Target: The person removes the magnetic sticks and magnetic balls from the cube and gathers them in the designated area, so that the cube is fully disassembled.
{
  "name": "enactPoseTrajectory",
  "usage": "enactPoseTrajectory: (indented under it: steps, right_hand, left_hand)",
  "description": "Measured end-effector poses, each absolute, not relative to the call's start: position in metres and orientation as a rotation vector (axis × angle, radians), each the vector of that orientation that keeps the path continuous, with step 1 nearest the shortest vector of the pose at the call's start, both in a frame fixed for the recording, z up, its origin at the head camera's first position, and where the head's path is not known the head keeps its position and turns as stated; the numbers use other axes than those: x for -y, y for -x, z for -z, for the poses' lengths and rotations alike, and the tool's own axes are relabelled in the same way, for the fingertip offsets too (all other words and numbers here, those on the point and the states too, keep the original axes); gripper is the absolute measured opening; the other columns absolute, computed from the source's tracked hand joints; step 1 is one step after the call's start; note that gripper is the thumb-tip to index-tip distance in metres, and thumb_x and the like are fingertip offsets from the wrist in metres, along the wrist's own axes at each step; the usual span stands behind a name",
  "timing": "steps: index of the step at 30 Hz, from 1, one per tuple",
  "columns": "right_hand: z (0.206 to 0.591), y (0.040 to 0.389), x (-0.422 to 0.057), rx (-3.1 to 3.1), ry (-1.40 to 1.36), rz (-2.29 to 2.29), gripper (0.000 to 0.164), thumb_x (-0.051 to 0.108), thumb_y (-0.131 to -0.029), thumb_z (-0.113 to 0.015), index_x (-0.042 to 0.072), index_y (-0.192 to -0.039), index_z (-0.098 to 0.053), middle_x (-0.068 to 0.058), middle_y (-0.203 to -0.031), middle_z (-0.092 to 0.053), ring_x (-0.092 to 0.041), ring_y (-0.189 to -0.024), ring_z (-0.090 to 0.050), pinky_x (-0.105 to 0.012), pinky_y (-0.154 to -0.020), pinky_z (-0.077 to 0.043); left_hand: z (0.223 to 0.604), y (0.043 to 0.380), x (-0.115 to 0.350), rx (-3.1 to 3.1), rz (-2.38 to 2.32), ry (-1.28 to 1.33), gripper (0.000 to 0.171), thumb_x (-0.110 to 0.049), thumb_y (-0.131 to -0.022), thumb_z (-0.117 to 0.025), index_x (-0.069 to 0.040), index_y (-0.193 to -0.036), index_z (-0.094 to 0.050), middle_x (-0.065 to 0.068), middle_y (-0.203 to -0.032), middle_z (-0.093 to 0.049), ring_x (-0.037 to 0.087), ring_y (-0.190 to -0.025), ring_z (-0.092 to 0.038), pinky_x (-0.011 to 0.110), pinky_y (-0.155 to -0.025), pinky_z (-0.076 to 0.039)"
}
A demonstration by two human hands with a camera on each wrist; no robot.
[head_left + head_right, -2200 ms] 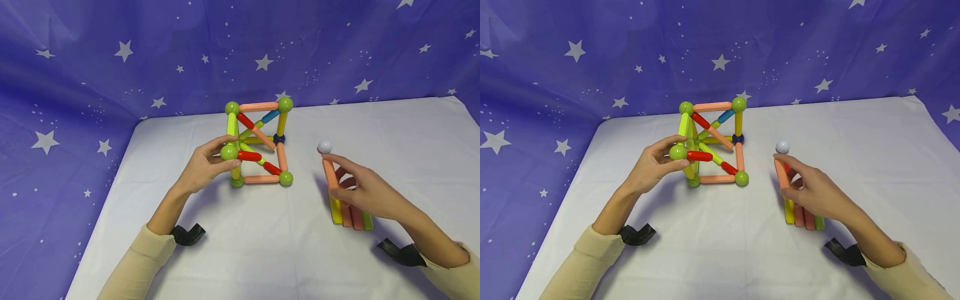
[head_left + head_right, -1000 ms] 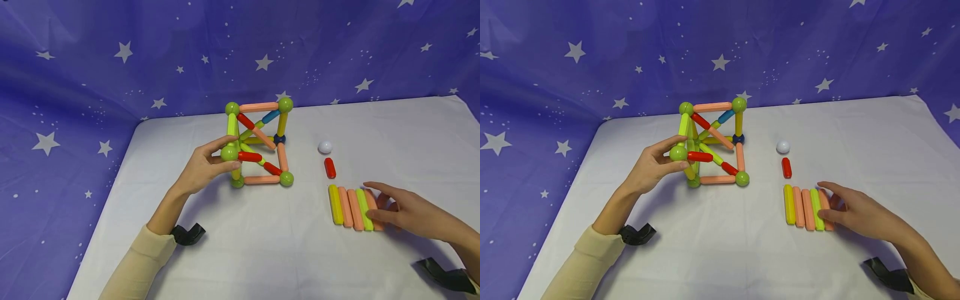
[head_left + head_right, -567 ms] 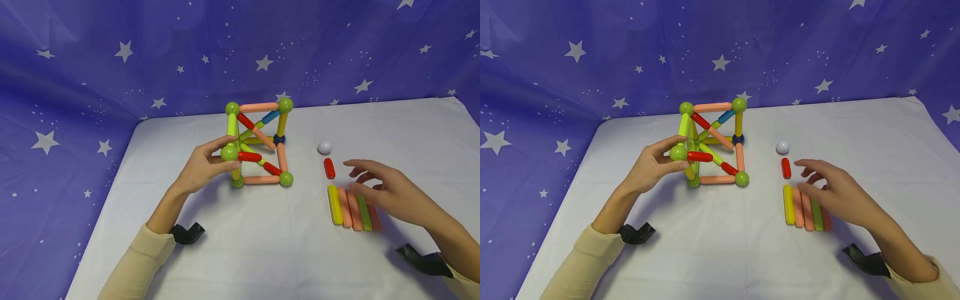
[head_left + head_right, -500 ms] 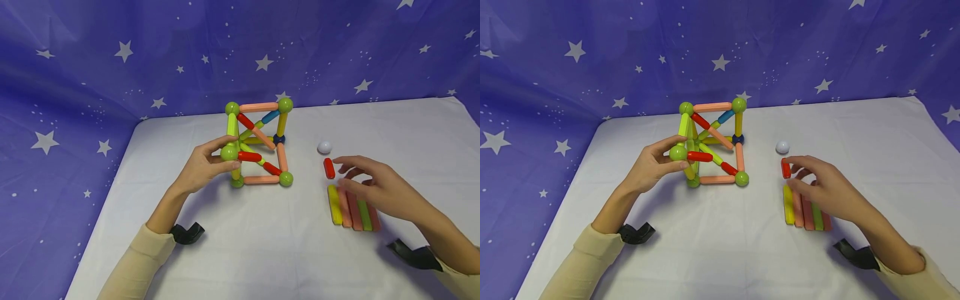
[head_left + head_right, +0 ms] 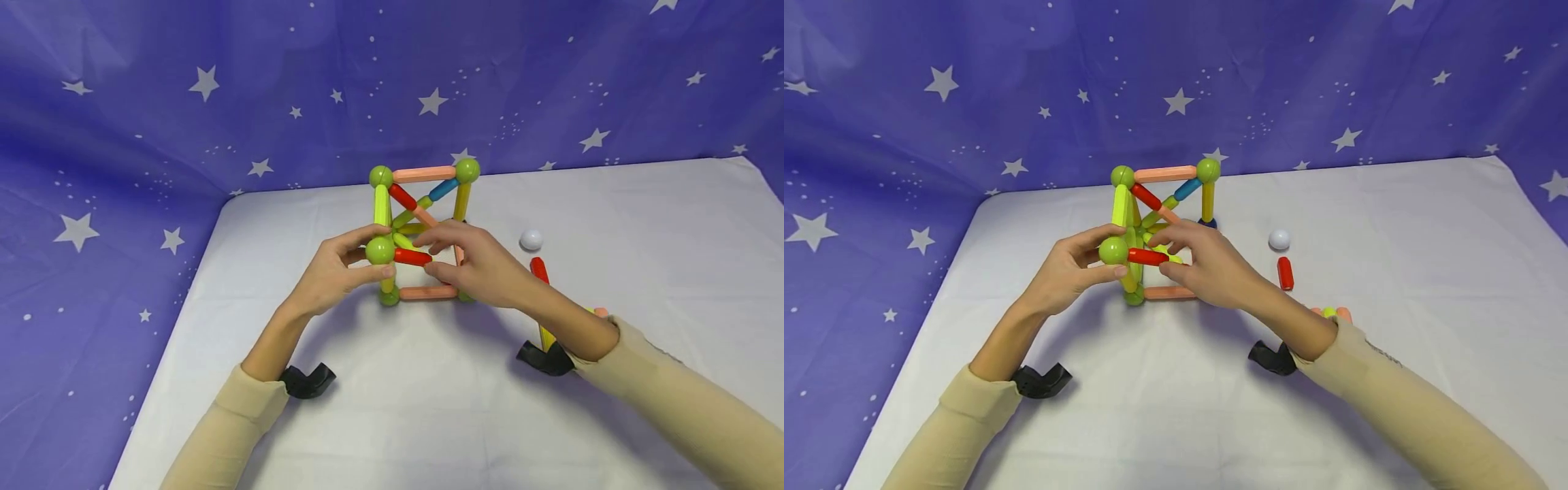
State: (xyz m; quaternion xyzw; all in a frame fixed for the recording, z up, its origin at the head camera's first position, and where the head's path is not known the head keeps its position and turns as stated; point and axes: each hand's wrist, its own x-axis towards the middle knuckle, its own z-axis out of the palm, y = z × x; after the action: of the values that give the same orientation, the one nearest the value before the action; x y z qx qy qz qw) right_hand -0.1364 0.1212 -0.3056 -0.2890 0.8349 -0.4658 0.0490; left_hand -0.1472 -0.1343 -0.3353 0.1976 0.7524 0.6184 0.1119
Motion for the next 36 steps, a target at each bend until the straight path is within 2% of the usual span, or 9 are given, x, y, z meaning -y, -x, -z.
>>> enactPoseTrajectory:
  steps: [4, 9, 12, 16, 21, 31, 36]
  right_hand:
    - [0.305, 0.143, -0.111, -2.498, 0.866, 1.452, 0.032, 0.003, -0.088, -0.071, 0.009, -0.119, -0.069, -0.002, -0.109, -0.067, -0.016, -0.097, -0.061, -0.039, -0.081, -0.047]
    - [0.304, 0.143, -0.108, -2.474, 0.882, 1.423, 0.028, 0.004, -0.087, -0.074, 0.009, -0.114, -0.072, 0.001, -0.099, -0.069, -0.014, -0.092, -0.062, -0.037, -0.084, -0.05]
    - [0.306, 0.141, -0.108, -2.468, 0.917, 1.405, 0.022, 0.006, -0.089, -0.073, 0.01, -0.11, -0.073, 0.002, -0.094, -0.069, -0.013, -0.091, -0.062, -0.036, -0.078, -0.052]
    - [0.306, 0.139, -0.107, -2.489, 0.925, 1.404, 0.022, 0.007, -0.09, -0.072, 0.012, -0.111, -0.073, 0.004, -0.095, -0.069, -0.012, -0.091, -0.061, -0.035, -0.071, -0.052]
    - [0.306, 0.139, -0.105, -2.492, 0.951, 1.393, 0.021, 0.006, -0.09, -0.071, 0.012, -0.11, -0.073, 0.003, -0.094, -0.069, -0.012, -0.09, -0.061, -0.036, -0.078, -0.051]
    - [0.305, 0.139, -0.102, -2.501, 0.971, 1.358, 0.021, 0.005, -0.089, -0.072, 0.012, -0.109, -0.072, 0.004, -0.094, -0.068, -0.012, -0.089, -0.061, -0.034, -0.081, -0.051]
    - [0.305, 0.139, -0.102, -2.511, 0.973, 1.336, 0.021, 0.006, -0.089, -0.072, 0.011, -0.11, -0.071, 0.004, -0.096, -0.069, -0.012, -0.089, -0.062, -0.037, -0.084, -0.052]
  left_hand:
    - [0.342, 0.147, 0.132, -2.263, -1.759, -0.605, 0.047, -0.013, -0.087, -0.075, -0.012, -0.132, -0.062, 0.006, -0.115, -0.066, 0.022, -0.108, -0.061, 0.048, -0.097, -0.047]
    - [0.337, 0.147, 0.13, -2.256, -1.744, -0.614, 0.046, -0.013, -0.085, -0.076, -0.014, -0.129, -0.063, 0.006, -0.113, -0.066, 0.023, -0.106, -0.063, 0.049, -0.097, -0.048]
    - [0.338, 0.147, 0.129, -2.265, -1.753, -0.629, 0.045, -0.012, -0.085, -0.077, -0.013, -0.127, -0.063, 0.006, -0.112, -0.066, 0.023, -0.107, -0.062, 0.053, -0.1, -0.044]
    - [0.34, 0.146, 0.129, -2.258, -1.768, -0.64, 0.046, -0.011, -0.084, -0.078, -0.011, -0.127, -0.062, 0.006, -0.115, -0.064, 0.024, -0.108, -0.06, 0.048, -0.097, -0.049]
    - [0.341, 0.145, 0.129, -2.236, -1.831, -0.65, 0.045, -0.008, -0.083, -0.079, -0.01, -0.124, -0.062, 0.009, -0.114, -0.061, 0.027, -0.107, -0.06, 0.039, -0.088, -0.056]
    - [0.339, 0.147, 0.129, -2.196, -1.861, -0.721, 0.042, -0.01, -0.083, -0.079, -0.006, -0.12, -0.061, 0.012, -0.113, -0.058, 0.03, -0.104, -0.06, 0.042, -0.086, -0.057]
    - [0.335, 0.148, 0.129, -2.16, -1.868, -0.738, 0.041, -0.007, -0.084, -0.077, -0.004, -0.121, -0.059, 0.013, -0.112, -0.057, 0.032, -0.102, -0.06, 0.042, -0.085, -0.057]
